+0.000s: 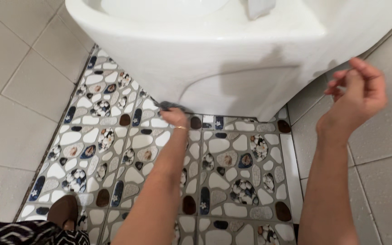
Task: The person wipes the toilet seat, the top of the tank, and the exterior of the bowl using a scouring pad.
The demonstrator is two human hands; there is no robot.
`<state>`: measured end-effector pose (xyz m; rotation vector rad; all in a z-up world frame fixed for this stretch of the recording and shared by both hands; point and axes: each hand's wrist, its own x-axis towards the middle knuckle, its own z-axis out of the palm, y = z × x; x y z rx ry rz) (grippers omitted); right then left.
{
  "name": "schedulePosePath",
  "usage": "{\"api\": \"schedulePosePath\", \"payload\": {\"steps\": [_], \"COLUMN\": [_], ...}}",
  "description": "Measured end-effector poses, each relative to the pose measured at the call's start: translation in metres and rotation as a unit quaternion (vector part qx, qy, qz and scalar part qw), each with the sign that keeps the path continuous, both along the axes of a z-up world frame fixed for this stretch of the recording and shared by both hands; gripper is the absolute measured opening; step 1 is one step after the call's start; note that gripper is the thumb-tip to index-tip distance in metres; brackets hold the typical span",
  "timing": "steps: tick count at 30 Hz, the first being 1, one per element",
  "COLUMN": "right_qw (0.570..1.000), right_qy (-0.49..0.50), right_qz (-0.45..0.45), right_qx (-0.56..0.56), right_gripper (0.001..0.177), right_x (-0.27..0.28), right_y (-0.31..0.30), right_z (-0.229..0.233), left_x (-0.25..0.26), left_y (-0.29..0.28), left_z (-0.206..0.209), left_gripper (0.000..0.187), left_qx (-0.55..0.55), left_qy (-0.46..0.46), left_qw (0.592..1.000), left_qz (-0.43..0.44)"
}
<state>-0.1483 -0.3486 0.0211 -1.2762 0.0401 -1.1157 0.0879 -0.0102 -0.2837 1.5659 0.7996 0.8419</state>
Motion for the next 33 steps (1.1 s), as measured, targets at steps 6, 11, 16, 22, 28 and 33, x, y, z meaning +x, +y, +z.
{"api": "schedulePosePath", "payload": {"steps": [6,11,16,22,28,33], "right_qw": [0.999,0.998,0.997,0.986,0.96,0.919], "right_qy": [0.013,0.061,0.066,0.134,0.268,0.381], "right_qz": [0.009,-0.019,-0.036,-0.017,0.036,0.011], "right_qx": [0.048,0.004,-0.023,0.094,0.077,0.102], "right_gripper": [0.019,0.016,0.011,0.015,0.021,0.021], "right_x": [0.008,0.006,-0.01,-0.024,-0.027,-0.048], "right_y": [0.001,0.001,0.02,0.099,0.147,0.163], "right_z": [-0.004,-0.016,-0.016,0.014,0.081,0.151], "left_x": [-0.013,-0.012,0.008,0.041,0.019,-0.006], "left_y": [-0.136,-0.141,0.059,0.238,0.281,0.29], "left_z": [-0.041,-0.036,0.032,0.184,0.371,0.463], "left_gripper": [0.031,0.034,0.035,0.024,0.029,0.032], "left_qx": [-0.04,-0.068,0.101,-0.055,0.037,0.109], "left_qy": [0.069,0.106,0.002,-0.098,-0.018,0.008], "left_qw": [0.997,0.991,0.995,0.959,0.958,0.952], "left_qz": [-0.025,-0.046,0.012,-0.261,-0.284,-0.287]}}
